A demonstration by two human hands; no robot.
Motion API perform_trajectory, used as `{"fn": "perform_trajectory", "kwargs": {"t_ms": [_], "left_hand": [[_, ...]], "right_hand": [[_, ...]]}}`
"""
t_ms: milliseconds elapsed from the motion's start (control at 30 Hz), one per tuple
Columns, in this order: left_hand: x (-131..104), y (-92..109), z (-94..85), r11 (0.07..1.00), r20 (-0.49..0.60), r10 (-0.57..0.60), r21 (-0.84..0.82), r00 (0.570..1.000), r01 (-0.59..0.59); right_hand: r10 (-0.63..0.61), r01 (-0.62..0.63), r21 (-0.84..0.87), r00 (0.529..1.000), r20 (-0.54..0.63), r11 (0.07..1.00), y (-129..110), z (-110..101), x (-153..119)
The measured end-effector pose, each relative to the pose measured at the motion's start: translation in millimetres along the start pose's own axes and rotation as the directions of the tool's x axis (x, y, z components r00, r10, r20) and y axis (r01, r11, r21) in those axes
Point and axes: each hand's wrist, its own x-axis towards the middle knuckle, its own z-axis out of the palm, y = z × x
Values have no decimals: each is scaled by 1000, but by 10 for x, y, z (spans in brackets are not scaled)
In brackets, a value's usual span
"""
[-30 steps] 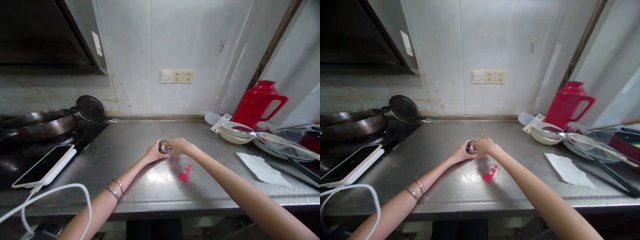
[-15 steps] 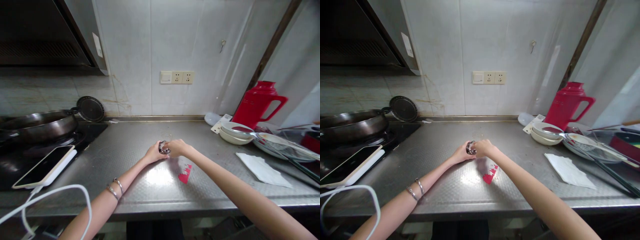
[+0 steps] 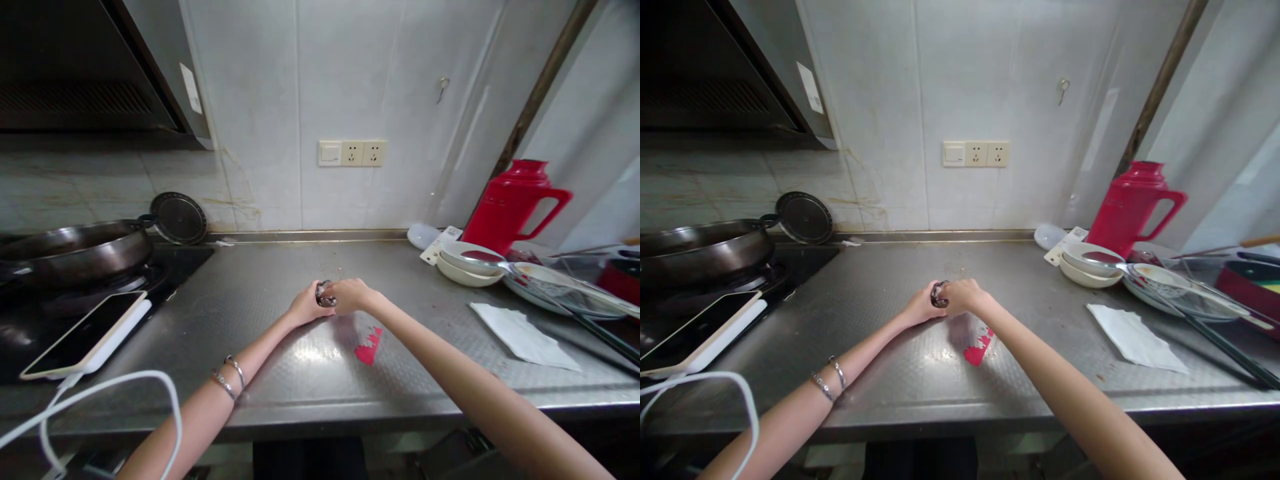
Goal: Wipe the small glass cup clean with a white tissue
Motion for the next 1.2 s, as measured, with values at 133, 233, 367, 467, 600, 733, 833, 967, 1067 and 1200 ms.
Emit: {"fn": "perform_trajectory", "kwargs": {"t_ms": [133, 233, 367, 467, 600, 733, 833, 967, 1067, 1200], "left_hand": [[3, -18, 9, 999, -15, 20, 45, 1000, -19], [6, -29, 18, 998, -24, 24, 50, 999, -23], [17, -47, 33, 998, -29, 19, 60, 999, -17], [18, -42, 33, 998, -18, 26, 61, 999, -25], [-3, -1, 9, 996, -39, 46, 81, 998, -42], [-34, 58, -20, 997, -79, 62, 60, 995, -58], [-50, 100, -34, 997, -112, 78, 34, 991, -74], [-71, 149, -59, 993, -148, 117, 16, 982, -116], [-92, 180, -97, 990, -179, 138, 32, 974, -134], [-121, 210, -139, 985, -177, 163, 76, 971, -152]], "right_hand": [[78, -79, 26, 996, 45, 997, 75, -11, -14], [22, -27, 120, 999, 44, 992, 179, -27, -48], [-8, 12, 184, 1000, -24, 983, 288, 0, -116], [-46, 52, 85, 997, -67, 995, 282, 24, -155], [-151, 140, -96, 982, -116, 985, 182, 2, -174], [-251, 213, -249, 958, -136, 945, 93, -44, -169], [-288, 233, -316, 947, -142, 920, 76, -70, -171], [-336, 265, -340, 927, -168, 902, 107, -105, -225], [-367, 302, -289, 908, -203, 908, 154, -121, -290], [-383, 342, -204, 898, -216, 917, 229, -114, -335]]}}
